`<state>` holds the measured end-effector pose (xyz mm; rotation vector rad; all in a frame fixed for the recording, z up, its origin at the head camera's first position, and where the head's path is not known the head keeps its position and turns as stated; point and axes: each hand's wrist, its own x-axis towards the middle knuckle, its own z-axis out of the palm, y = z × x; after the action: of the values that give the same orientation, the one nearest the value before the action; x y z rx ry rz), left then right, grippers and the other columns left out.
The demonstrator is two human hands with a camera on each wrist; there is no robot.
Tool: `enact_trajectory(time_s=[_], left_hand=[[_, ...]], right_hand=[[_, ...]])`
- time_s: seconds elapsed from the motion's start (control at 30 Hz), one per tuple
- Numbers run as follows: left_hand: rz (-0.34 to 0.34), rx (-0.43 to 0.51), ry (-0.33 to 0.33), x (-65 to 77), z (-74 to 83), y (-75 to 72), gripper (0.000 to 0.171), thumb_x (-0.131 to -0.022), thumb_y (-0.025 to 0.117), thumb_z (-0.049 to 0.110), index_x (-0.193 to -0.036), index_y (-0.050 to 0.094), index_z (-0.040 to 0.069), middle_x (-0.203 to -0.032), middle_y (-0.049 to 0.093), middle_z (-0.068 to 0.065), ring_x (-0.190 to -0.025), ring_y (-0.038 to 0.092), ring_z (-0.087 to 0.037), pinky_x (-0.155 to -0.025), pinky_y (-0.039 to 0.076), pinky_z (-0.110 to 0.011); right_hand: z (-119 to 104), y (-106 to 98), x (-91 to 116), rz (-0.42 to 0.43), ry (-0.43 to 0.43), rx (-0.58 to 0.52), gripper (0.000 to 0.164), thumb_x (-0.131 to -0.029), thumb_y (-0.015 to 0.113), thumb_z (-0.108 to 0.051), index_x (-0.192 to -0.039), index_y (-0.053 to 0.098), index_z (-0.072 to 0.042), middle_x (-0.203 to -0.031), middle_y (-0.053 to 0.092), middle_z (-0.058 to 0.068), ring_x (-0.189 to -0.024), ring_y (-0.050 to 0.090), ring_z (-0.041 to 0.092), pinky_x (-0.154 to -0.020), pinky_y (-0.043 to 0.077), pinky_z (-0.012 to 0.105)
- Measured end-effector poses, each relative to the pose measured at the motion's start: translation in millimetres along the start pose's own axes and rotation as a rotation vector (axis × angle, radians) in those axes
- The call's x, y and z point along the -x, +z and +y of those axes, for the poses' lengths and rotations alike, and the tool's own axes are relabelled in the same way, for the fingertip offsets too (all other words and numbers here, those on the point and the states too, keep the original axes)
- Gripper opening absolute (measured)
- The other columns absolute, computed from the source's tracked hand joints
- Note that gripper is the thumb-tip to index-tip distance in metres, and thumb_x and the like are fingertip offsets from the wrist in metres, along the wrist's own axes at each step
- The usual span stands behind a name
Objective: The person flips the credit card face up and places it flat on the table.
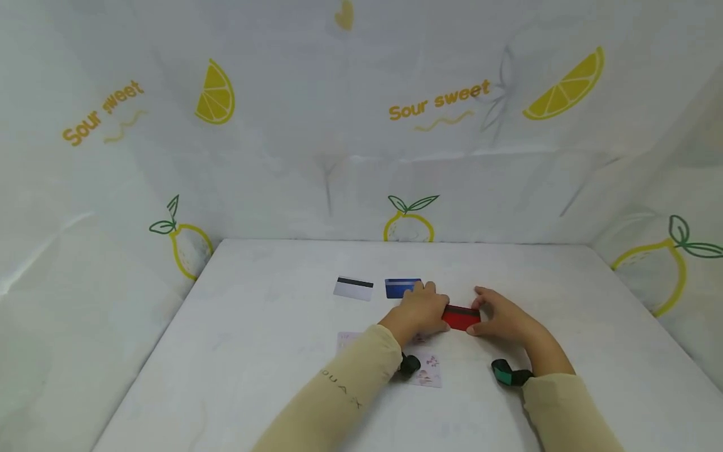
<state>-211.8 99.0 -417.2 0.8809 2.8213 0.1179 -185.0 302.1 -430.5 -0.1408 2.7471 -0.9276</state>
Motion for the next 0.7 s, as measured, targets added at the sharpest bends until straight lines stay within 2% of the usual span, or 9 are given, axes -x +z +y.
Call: enact_trajectory(time_s=[0.1,0.2,0.33,0.5,0.6,0.7], left_hand=[[0.015,0.003,-0.016,-0.4,1.4,1.6,0.039,-0.085,0.072,0.049,-0.118,0.063,0.029,-0.109,0.052,0.001,-0.106,0.042,-0.019,-0.089,0.042,-0.037],[0.026,0.013,-0.032,-0.4,1.6,3.0,0.039,-0.084,0.073,0.049,-0.116,0.063,0.030,-0.107,0.052,0.002,-0.104,0.041,-0.018,-0.089,0.042,-0.037],[0.038,0.048,-0.048,-1.1,2.1,3.7,0.039,-0.084,0.074,0.049,-0.116,0.064,0.029,-0.107,0.052,0.003,-0.104,0.041,-0.018,-0.090,0.041,-0.037],[0.059,0.096,-0.075,-0.8,0.3,7.3,0.041,-0.082,0.076,0.048,-0.118,0.065,0.031,-0.108,0.052,0.004,-0.106,0.041,-0.018,-0.090,0.040,-0.037],[0.069,0.126,-0.081,0.1,-2.6,10.3,0.043,-0.082,0.076,0.049,-0.119,0.065,0.031,-0.111,0.052,0.004,-0.108,0.041,-0.017,-0.094,0.040,-0.038],[0.068,0.172,-0.074,2.1,-6.7,12.7,0.048,-0.080,0.078,0.051,-0.122,0.064,0.031,-0.116,0.051,0.004,-0.114,0.041,-0.017,-0.101,0.040,-0.041]], right_hand=[[0,1,3,0.002,-0.020,-0.019,0.055,-0.076,0.084,-0.028,-0.116,0.055,-0.003,-0.151,0.031,0.030,-0.140,0.021,0.051,-0.109,0.020,0.071],[-2,1,6,-0.021,-0.038,-0.010,0.060,-0.076,0.084,-0.028,-0.122,0.055,-0.003,-0.152,0.030,0.030,-0.140,0.021,0.052,-0.108,0.021,0.071],[-4,-4,10,-0.036,-0.052,0.030,0.064,-0.074,0.085,-0.027,-0.127,0.055,-0.005,-0.150,0.036,0.028,-0.139,0.026,0.050,-0.107,0.026,0.070],[-9,-6,12,-0.004,-0.094,0.079,0.059,-0.070,0.088,-0.020,-0.119,0.059,-0.002,-0.138,0.050,0.028,-0.128,0.042,0.047,-0.102,0.035,0.066],[-11,-5,12,0.017,-0.106,0.107,0.057,-0.069,0.088,-0.019,-0.116,0.061,-0.002,-0.130,0.056,0.026,-0.121,0.049,0.044,-0.099,0.039,0.063],[-13,-4,13,0.021,-0.102,0.118,0.056,-0.071,0.087,-0.020,-0.117,0.061,-0.004,-0.128,0.057,0.024,-0.120,0.050,0.043,-0.098,0.040,0.064]])
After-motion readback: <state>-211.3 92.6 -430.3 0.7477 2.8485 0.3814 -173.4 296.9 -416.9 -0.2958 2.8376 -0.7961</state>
